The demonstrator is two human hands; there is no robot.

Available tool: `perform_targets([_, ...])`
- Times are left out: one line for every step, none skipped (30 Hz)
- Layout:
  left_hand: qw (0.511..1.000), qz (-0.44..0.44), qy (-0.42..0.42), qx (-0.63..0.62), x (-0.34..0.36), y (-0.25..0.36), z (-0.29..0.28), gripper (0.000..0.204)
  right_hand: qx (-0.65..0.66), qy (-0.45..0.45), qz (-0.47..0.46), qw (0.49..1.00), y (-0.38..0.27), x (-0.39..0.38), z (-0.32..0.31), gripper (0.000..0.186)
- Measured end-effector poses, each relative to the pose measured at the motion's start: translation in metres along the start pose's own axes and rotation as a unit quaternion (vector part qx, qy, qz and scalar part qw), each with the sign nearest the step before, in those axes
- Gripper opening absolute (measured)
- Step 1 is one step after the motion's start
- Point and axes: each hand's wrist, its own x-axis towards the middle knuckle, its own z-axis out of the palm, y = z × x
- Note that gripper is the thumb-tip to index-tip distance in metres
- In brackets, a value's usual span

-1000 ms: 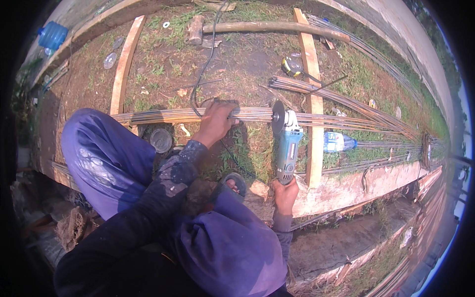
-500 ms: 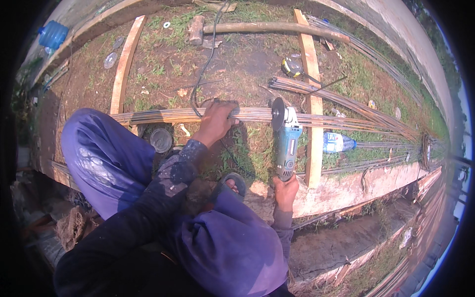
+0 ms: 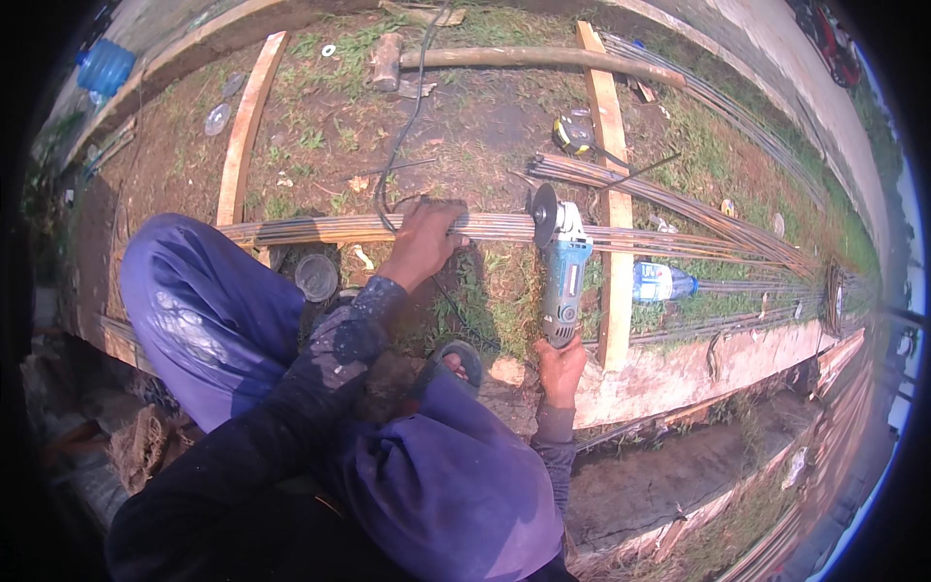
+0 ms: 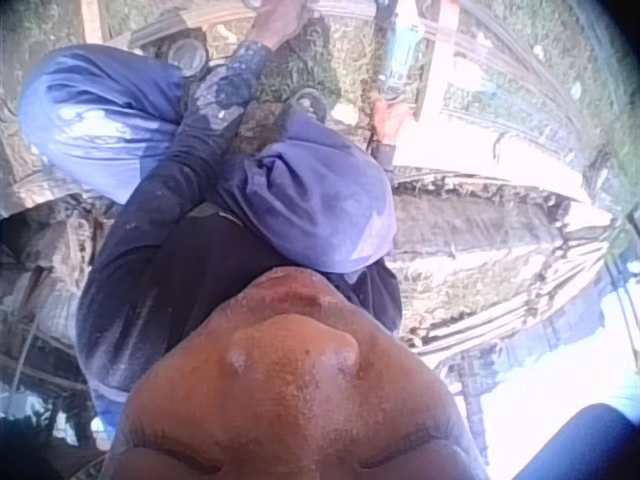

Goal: The person uses an angle grinder to cut a bundle of metal rods resting on wooden supports. After cutting, the person sets the grinder aside and handles the cut rods.

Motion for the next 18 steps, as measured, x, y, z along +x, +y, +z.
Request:
perform_targets([1.0,0.002,0.002,-0.003,0.0,0.001,0.0,0.049,0.014,-0.001,-0.009,1.0,0.003,0.001,-0.001,0.028])
perform_targets([1.0,0.004,0.003,-0.005,0.0,0.001,-0.001,0.049,0.028,-0.002,-0.017,0.999,0.003,0.0,0.0,0.029])
perform_targets([1.0,0.001,0.002,-0.005,-0.001,0.001,0.0,0.05,0.042,-0.004,-0.025,0.999,0.003,-0.001,0.001,0.029])
perform_targets([1.0,-0.001,0.002,-0.006,-0.001,0.0,-0.001,0.05,0.032,-0.001,-0.019,0.999,0.002,-0.001,0.001,0.029])
perform_targets([1.0,-0.003,0.002,-0.006,-0.001,0.0,-0.001,0.051,0.022,0.001,-0.013,1.0,-0.001,0.0,0.002,0.03])
perform_targets([1.0,-0.005,0.002,-0.008,-0.001,0.001,-0.001,0.051,0.013,0.004,-0.007,1.0,-0.003,0.0,0.002,0.03])
perform_targets([1.0,-0.007,0.003,-0.01,-0.001,0.001,-0.001,0.051,0.014,0.001,0.003,1.0,0.001,0.0,0.003,0.03])
perform_targets([1.0,-0.009,0.003,-0.012,-0.001,0.001,-0.002,0.051,0.015,-0.002,0.013,1.0,0.003,0.001,0.003,0.029])
perform_targets([1.0,-0.009,0.001,-0.013,-0.001,0.002,-0.002,0.051,0.016,-0.004,0.023,1.0,0.004,0.002,0.003,0.029])
perform_targets([1.0,-0.009,0.0,-0.014,-0.001,0.002,-0.002,0.051,0.013,-0.003,0.032,0.999,0.006,0.002,0.002,0.029])
perform_targets([1.0,-0.01,-0.002,-0.014,-0.001,0.001,-0.002,0.051,0.011,-0.004,0.041,0.999,-0.007,0.001,0.003,0.029])
perform_targets([1.0,-0.011,-0.002,-0.013,-0.001,0.001,-0.002,0.051,0.008,-0.004,0.05,0.999,-0.014,0.0,0.003,0.029])
perform_targets([1.0,-0.011,-0.002,-0.012,-0.001,0.0,-0.002,0.051,0.003,0.0,0.031,1.0,-0.012,0.001,0.004,0.03])
perform_targets([1.0,-0.009,-0.002,-0.012,-0.001,0.002,-0.003,0.051,-0.001,0.005,0.011,1.0,-0.008,0.002,0.004,0.03])
perform_targets([1.0,-0.012,-0.008,-0.012,0.0,0.003,-0.004,0.051,-0.006,0.01,-0.008,1.0,-0.004,0.003,0.004,0.03])
perform_targets([1.0,-0.014,-0.013,-0.011,0.0,0.005,-0.005,0.051,-0.002,0.007,0.008,1.0,-0.001,0.004,0.003,0.031])
perform_targets([1.0,-0.018,-0.019,-0.01,0.0,0.006,-0.006,0.051,0.003,0.003,0.025,1.0,-0.001,0.005,0.003,0.032])
perform_targets([1.0,-0.016,-0.017,-0.011,0.0,0.005,-0.005,0.051,0.008,-0.001,0.042,0.999,-0.001,0.005,0.002,0.033])
